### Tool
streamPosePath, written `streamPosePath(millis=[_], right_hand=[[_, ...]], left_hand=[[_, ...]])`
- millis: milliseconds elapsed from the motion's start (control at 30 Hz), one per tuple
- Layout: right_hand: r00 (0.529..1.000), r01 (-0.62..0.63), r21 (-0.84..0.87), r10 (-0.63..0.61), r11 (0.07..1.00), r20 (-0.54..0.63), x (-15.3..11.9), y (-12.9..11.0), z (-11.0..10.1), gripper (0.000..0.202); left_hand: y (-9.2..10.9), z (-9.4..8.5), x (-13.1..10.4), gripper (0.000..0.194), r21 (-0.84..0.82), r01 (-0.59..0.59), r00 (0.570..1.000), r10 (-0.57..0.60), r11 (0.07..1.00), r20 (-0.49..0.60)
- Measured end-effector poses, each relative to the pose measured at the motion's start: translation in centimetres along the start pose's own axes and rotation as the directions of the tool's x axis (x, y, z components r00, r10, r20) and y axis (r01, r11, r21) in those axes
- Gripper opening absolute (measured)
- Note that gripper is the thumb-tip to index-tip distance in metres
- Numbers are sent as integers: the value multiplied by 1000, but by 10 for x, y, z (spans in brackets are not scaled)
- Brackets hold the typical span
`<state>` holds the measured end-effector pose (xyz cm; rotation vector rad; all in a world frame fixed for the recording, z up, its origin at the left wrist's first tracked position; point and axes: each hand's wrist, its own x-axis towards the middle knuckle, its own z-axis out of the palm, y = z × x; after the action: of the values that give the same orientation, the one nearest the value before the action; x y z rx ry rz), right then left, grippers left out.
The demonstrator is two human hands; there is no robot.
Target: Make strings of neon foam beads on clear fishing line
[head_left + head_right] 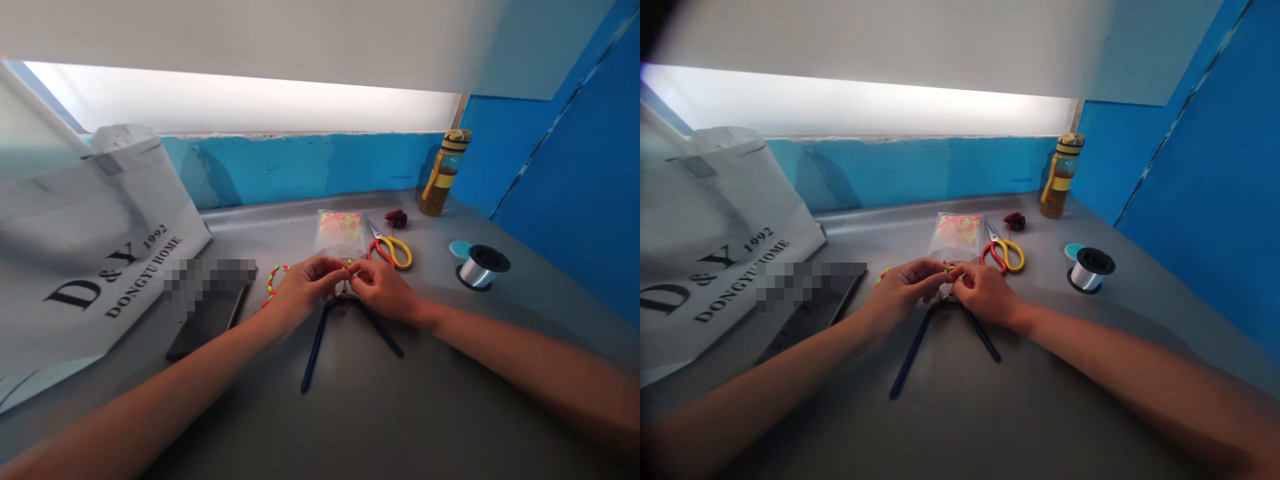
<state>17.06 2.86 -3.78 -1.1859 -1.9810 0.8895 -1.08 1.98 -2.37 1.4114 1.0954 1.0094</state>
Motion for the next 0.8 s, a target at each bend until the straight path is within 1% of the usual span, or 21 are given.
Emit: streamPosePath(millis=[133,233,333,600,800], right_hand=[[999,-45,72,45,996,4,2,2,0,12],[999,-41,91,38,995,35,2,3,1,13],[998,-26,87,21,996,56,2,6,1,12],[990,-9,112,-7,994,139,6,7,-4,8],[990,27,59,-35,998,139,6,4,-7,8]], left_hand=[[-2,-1,-1,26,70,-34,999,32,997,24],[-5,-3,0,27,133,-70,996,63,989,60],[-8,-4,0,27,175,-102,993,91,979,71],[-12,-3,-1,21,187,-117,990,100,975,98],[-17,-6,1,20,211,-112,992,96,971,88]])
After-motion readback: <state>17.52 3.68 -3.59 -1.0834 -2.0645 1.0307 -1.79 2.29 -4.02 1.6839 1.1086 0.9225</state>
